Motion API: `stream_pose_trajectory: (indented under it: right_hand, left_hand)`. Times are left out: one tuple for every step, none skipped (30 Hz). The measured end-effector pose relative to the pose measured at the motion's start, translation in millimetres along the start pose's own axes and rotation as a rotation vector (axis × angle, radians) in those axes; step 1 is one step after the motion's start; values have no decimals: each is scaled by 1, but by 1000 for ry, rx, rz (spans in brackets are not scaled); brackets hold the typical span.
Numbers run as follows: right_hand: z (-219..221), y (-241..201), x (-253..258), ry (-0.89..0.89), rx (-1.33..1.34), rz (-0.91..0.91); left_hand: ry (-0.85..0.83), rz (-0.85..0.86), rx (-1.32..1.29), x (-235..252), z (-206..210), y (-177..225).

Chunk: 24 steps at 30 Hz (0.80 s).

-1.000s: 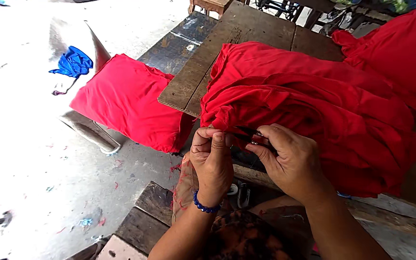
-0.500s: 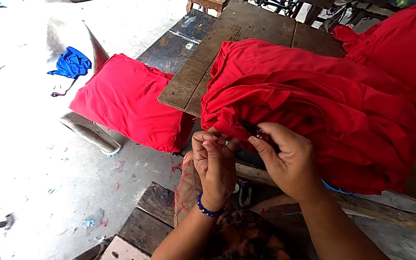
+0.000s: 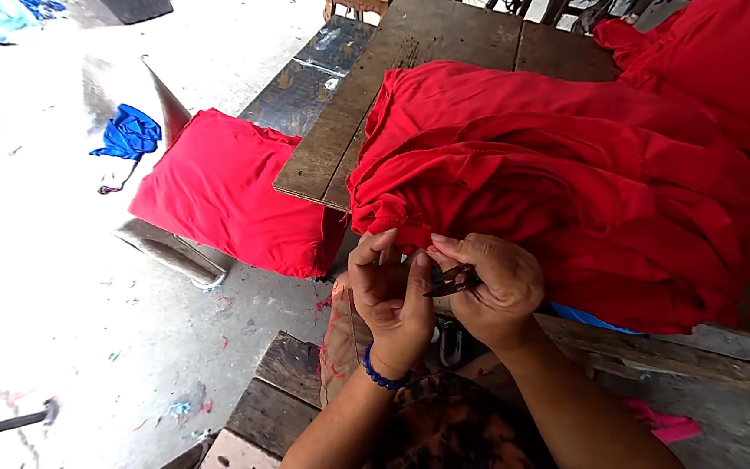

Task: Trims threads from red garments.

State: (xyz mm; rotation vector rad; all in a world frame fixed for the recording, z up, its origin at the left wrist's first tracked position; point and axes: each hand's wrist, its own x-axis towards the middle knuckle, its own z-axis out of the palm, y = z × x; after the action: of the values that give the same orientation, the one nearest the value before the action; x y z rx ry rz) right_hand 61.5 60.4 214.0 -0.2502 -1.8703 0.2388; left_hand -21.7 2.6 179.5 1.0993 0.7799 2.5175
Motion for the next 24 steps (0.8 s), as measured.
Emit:
stream_pose_trajectory:
  right_hand:
    - [-2, 0, 1, -21, -35, -34]
    - [-4, 0, 3, -50, -61, -68]
    - [-6, -1, 5, -88, -83, -100]
    - [-9, -3, 8, -123, -100, -129]
    - [-11, -5, 11, -155, -118, -156]
    - [-12, -7, 13, -178, -126, -176]
    - [-13, -7, 15, -193, -121, -191]
    - [-13, -7, 16, -203, -109, -201]
    - [-13, -8, 17, -211, -93, -199]
    - [-13, -8, 16, -214, -60, -176]
    - [-14, -8, 15, -210, -11, -127]
    - [-17, -9, 14, -206, 49, -50]
    - [-22, -9, 12, -215, 107, 43]
    - [-27, -9, 10, -230, 143, 136]
    - [-34, -8, 8, -246, 138, 203]
    - [-39, -5, 6, -262, 97, 234]
    - [-44, -1, 4, -279, 28, 242]
    - [-47, 3, 1, -291, -52, 238]
    - [-48, 5, -1, -298, -118, 231]
    - [-48, 7, -2, -305, -163, 221]
    - [-47, 7, -2, -311, -194, 208]
    - [-46, 7, -2, -317, -218, 192]
    - [-43, 6, -1, -325, -233, 179]
    - [-41, 6, 0, -329, -243, 167]
  left_hand:
    - [-21, 42, 46, 1, 0, -2]
    - [-39, 73, 84, 3, 0, -4]
    - [-55, 98, 134, 4, 0, -5]
    - [-55, 120, 188, 5, -1, -7]
    - [-49, 145, 257, 6, -2, -8]
    - [-39, 172, 312, 8, -3, -9]
    - [-36, 191, 350, 9, -4, -9]
    - [-39, 206, 370, 10, -4, -9]
    - [-43, 210, 373, 12, -5, -10]
    - [-46, 208, 364, 13, -5, -10]
    - [-42, 199, 353, 14, -5, -10]
    - [-39, 175, 343, 15, -5, -9]
    - [-36, 144, 327, 16, -5, -9]
    - [-24, 114, 306, 17, -5, -7]
    - [-5, 88, 281, 18, -3, -6]
    - [12, 64, 235, 19, -2, -6]
    - [26, 47, 203, 18, -1, -6]
    - [34, 35, 174, 18, 0, -5]
    - [37, 28, 151, 16, 0, -5]
    - [30, 24, 134, 15, -1, -5]
    - [22, 26, 121, 14, -1, -6]
    - [9, 36, 111, 14, -2, -6]
    - [-7, 50, 113, 13, -2, -6]
    - [-17, 65, 119, 13, -3, -6]
